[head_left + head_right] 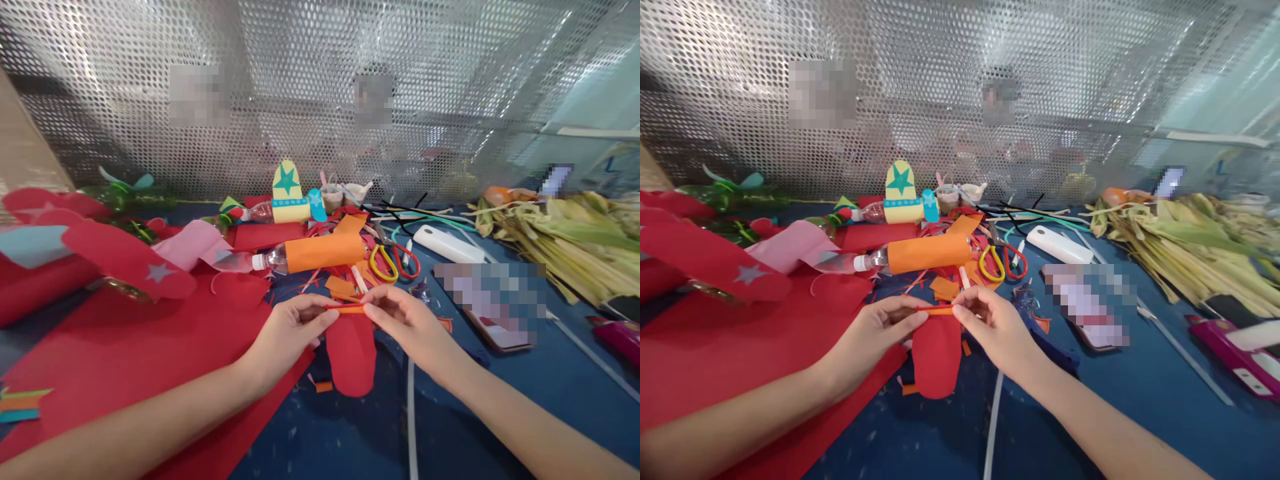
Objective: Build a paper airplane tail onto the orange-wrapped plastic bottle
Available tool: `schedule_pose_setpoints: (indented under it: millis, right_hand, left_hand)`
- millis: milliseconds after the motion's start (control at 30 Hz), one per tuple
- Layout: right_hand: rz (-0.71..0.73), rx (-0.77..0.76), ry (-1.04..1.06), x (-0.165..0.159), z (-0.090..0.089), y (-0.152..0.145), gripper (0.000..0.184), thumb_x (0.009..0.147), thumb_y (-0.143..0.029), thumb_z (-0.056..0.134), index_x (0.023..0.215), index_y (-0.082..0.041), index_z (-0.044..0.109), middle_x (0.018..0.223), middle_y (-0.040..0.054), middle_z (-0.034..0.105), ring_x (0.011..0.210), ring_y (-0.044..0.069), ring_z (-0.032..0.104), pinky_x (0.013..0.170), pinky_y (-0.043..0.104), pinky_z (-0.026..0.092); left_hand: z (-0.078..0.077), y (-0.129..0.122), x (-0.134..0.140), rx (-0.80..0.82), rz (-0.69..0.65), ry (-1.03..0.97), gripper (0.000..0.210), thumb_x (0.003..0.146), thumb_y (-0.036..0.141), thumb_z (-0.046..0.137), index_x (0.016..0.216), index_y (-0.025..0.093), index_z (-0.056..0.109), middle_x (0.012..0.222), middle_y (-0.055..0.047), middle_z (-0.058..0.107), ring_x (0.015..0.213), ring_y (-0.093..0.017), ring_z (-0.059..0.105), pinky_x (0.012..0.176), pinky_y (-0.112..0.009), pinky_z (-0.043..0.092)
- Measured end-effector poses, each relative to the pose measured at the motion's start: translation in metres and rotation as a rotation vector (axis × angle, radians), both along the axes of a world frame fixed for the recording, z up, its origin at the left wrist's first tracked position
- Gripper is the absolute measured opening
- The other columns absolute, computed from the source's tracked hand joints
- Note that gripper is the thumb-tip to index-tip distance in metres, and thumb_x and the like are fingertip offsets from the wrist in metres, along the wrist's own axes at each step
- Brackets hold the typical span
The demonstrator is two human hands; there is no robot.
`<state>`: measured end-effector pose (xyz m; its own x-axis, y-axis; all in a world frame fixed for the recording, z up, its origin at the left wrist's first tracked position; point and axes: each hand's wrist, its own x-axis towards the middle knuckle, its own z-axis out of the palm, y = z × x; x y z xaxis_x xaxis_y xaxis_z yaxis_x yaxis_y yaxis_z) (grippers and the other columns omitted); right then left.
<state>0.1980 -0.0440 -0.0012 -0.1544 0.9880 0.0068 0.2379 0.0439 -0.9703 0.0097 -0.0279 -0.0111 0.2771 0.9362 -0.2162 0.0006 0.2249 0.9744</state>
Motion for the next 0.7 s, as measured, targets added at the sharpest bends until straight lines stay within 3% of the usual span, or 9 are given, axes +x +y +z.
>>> schedule_pose_setpoints:
  millis: [100,200,333,500,700]
  right_hand:
    - [-0.037,0.091,-0.129,0.016,0.013,0.008,0.015,0.084,-0.033,0.052,0.092,-0.020,0.056,0.083,0.0022,0.062,0.076,0.014,0.061,0.072,0.027,0.050]
    - [-0.109,0.207,-0.411,0.044,0.037,0.012,0.016,0.084,-0.036,0.054,0.090,-0.021,0.058,0.089,0.0034,0.065,0.083,0.016,0.063,0.077,0.028,0.050]
    - [-0.081,0.104,-0.881,0.079,0.055,-0.005,0.018,0.085,-0.039,0.054,0.085,-0.023,0.062,0.088,0.0031,0.069,0.078,0.019,0.065,0.073,0.032,0.051]
    - [-0.066,0.092,-1.239,0.087,0.027,-0.040,0.039,0.079,-0.038,0.059,0.110,-0.015,0.060,0.114,0.0144,0.065,0.105,0.032,0.061,0.088,0.046,0.048]
    - [-0.188,0.256,-1.137,0.089,-0.017,-0.051,0.029,0.085,-0.034,0.044,0.107,-0.018,0.055,0.103,0.0155,0.066,0.094,0.030,0.065,0.081,0.046,0.051]
  left_hand:
    - [-0.006,0.003,0.002,-0.044,0.026,-0.070,0.023,0.070,0.036,0.071,0.083,0.017,0.066,0.058,0.005,0.058,0.048,-0.006,0.046,0.046,-0.017,0.038]
    - [-0.008,0.005,0.003,-0.065,0.049,-0.094,0.025,0.068,0.036,0.073,0.083,0.017,0.065,0.058,0.005,0.058,0.049,-0.007,0.047,0.045,-0.017,0.037]
    - [-0.006,0.006,0.002,-0.062,0.034,-0.058,0.026,0.068,0.036,0.073,0.084,0.017,0.066,0.057,0.004,0.059,0.049,-0.007,0.046,0.046,-0.017,0.037]
    - [-0.006,0.005,0.002,-0.012,0.014,-0.043,0.026,0.068,0.036,0.072,0.086,0.017,0.067,0.061,0.003,0.061,0.049,-0.008,0.047,0.045,-0.018,0.036]
    - [-0.009,0.004,0.003,0.017,0.012,-0.033,0.023,0.068,0.031,0.071,0.085,0.017,0.066,0.064,0.002,0.063,0.049,-0.007,0.049,0.046,-0.018,0.038]
